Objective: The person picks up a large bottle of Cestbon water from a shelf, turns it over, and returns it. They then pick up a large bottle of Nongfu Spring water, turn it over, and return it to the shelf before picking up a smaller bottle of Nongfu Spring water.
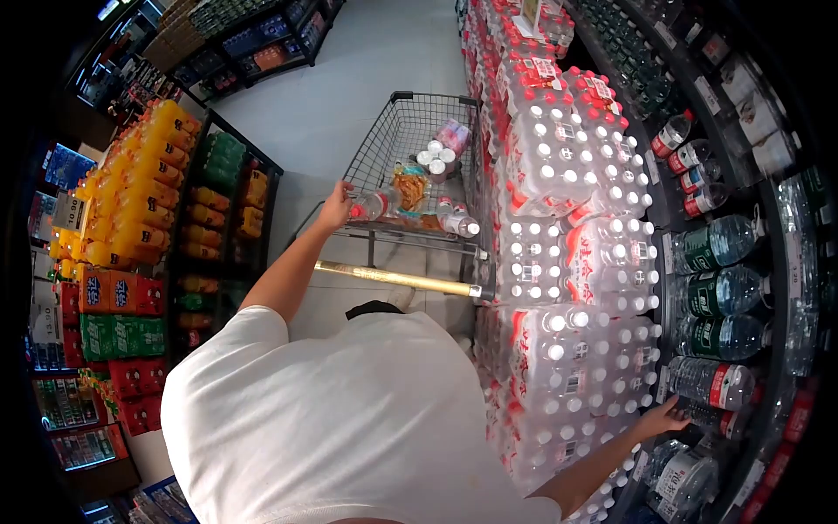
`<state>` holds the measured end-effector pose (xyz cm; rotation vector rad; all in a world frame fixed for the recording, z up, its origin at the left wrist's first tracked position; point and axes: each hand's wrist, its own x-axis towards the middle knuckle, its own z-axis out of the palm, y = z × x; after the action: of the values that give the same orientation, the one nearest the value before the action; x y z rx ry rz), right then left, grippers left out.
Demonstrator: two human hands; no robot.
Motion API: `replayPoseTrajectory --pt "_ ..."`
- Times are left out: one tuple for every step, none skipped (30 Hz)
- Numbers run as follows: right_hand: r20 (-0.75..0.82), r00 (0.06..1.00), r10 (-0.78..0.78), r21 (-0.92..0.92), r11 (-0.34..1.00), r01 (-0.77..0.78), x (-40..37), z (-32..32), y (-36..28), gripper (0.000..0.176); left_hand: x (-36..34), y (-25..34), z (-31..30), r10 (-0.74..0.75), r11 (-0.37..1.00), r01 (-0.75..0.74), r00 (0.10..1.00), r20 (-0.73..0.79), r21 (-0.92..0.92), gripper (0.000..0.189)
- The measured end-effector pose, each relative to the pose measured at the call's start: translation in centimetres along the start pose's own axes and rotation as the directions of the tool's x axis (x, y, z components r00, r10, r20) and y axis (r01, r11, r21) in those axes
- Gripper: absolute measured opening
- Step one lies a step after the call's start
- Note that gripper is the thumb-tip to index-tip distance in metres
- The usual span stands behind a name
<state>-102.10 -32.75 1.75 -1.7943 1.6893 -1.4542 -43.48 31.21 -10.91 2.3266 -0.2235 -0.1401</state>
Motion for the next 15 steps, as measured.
replayPoseTrajectory --pt "0.029 0.998 0.05 0.057 0.997 -0.051 -2.5 0.1 -0.3 0.08 0.7 -1.0 0.2 -0.018 1.0 0.018 1.0 0.022 0.009 0.033" --pt "0.048 0.997 0.054 0.039 0.998 -0.055 -4.7 0.0 -0.3 0.079 1.4 -2.1 0.5 -0.047 0.999 0.046 0.998 0.039 0.013 0.032" --pt "0.068 0.996 0.058 0.019 0.998 -0.06 -6.8 -0.2 -0.5 0.078 2.3 -3.3 0.8 -0.077 0.997 0.076 0.995 0.055 0.018 0.032" --pt "0.097 0.992 0.077 -0.065 0.995 -0.071 -8.9 -0.3 -1.2 0.073 3.4 -4.9 1.3 -0.108 0.994 0.107 0.992 0.071 0.025 0.032" --pt "0.12 0.99 0.073 -0.035 0.997 -0.069 -10.7 -0.2 -1.9 0.072 4.5 -6.5 1.9 -0.098 0.995 0.095 0.992 0.082 0.034 0.032" --pt "0.141 0.987 0.071 -0.007 0.997 -0.071 -12.6 -0.1 -2.5 0.071 5.8 -8.5 2.9 -0.086 0.996 0.082 0.992 0.097 0.045 0.032" --pt "0.158 0.985 0.072 0.019 0.997 -0.076 -14.4 -0.1 -3.4 0.07 6.8 -9.8 3.5 -0.07 0.996 0.064 0.991 0.114 0.055 0.033" --pt "0.18 0.984 0.011 -0.026 1.0 -0.007 -16.2 -0.4 -4.2 0.069 7.8 -11.1 3.9 -0.095 0.995 0.089 0.979 0.182 0.041 0.033" --pt "0.201 0.978 -0.047 -0.073 0.995 0.063 -17.7 -0.7 -5.3 0.069 8.8 -12.1 4.3 -0.114 0.994 0.111 0.96 0.254 0.027 0.034" --pt "0.199 0.972 -0.126 -0.127 0.98 0.153 -18.8 -0.7 -6.2 0.071 9.4 -11.2 4.4 -0.126 0.992 0.129 0.936 0.327 0.014 0.035" --pt "0.216 0.952 -0.217 -0.238 0.934 0.267 -19.4 -0.9 -4.8 0.07 9.8 -10.4 4.2 -0.204 0.979 0.188 0.885 0.418 0.08 0.038" --pt "0.281 0.928 -0.245 -0.292 0.899 0.326 -20.4 -1.8 -5.5 0.07 9.3 -7.9 3.3 -0.273 0.962 0.227 0.821 0.502 0.152 0.041" --pt "0.312 0.926 -0.213 -0.335 0.888 0.317 -21.9 -2.3 -6.8 0.071 9.2 -8.8 3.8 -0.095 0.995 0.073 0.857 0.507 0.065 0.038" --pt "0.319 0.932 -0.17 -0.389 0.873 0.292 -23.2 -3.1 -7.8 0.072 10.8 -11.0 5.2 0.003 0.994 -0.073 0.746 0.666 0.077 0.035" --pt "0.341 0.922 -0.181 -0.434 0.84 0.325 -24.2 -3.9 -7.4 0.074 12.8 -16.6 9.2 0.119 0.982 -0.187 0.712 0.692 0.023 0.032"
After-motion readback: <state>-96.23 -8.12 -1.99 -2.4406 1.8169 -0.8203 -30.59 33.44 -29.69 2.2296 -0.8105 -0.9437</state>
